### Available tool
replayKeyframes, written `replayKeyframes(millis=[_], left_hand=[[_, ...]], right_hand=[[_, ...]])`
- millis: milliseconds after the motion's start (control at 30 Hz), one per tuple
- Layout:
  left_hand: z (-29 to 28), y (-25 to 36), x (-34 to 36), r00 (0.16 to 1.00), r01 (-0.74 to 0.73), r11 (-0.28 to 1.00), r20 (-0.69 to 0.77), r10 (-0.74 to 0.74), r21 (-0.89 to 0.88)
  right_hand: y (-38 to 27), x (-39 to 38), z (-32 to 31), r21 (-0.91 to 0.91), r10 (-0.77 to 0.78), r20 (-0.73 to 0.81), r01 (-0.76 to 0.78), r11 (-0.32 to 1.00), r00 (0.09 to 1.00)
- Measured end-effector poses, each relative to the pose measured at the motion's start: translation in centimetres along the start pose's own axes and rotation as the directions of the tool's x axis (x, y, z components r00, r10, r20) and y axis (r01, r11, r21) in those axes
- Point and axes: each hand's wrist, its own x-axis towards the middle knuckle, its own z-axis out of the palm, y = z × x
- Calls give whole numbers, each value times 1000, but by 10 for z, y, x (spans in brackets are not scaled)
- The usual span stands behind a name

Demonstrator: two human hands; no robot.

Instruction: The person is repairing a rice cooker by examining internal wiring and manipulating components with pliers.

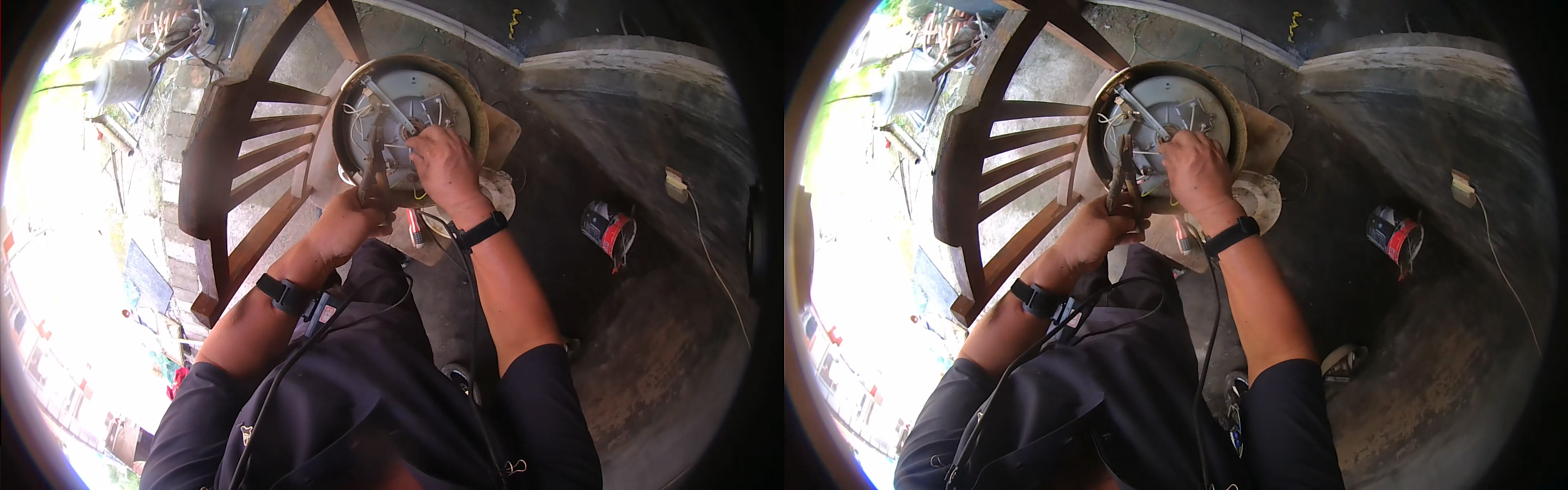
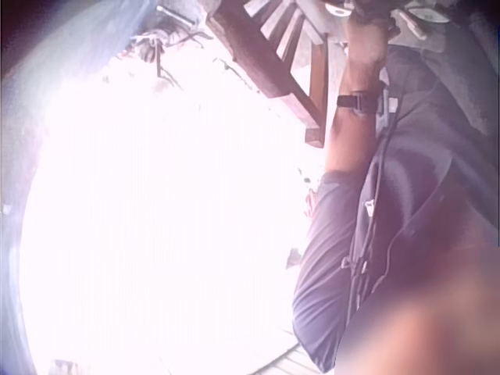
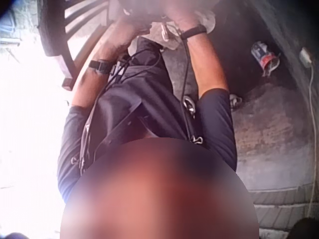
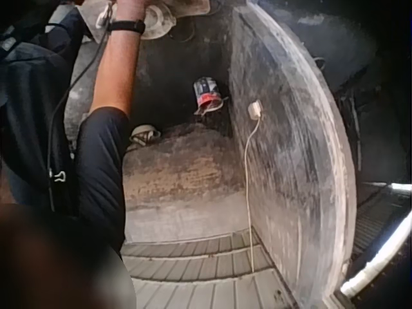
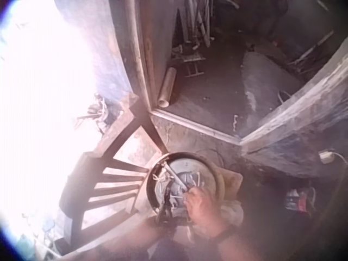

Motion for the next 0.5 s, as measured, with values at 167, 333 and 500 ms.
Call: replayKeyframes(millis=[167, 333, 500], left_hand=[[-2, -13, -9, 996, 85, 995, 21, -84, -48], [6, -16, -3, 991, 125, 989, 61, -121, -77], [12, -14, 3, 994, 93, 989, 64, -85, -119]], right_hand=[[-5, 11, 5, 90, 43, -4, -42, 995, 999], [-2, 12, 10, 246, 113, -50, -97, 964, 992], [-1, 14, 11, 225, 107, -7, -102, 969, 994]])
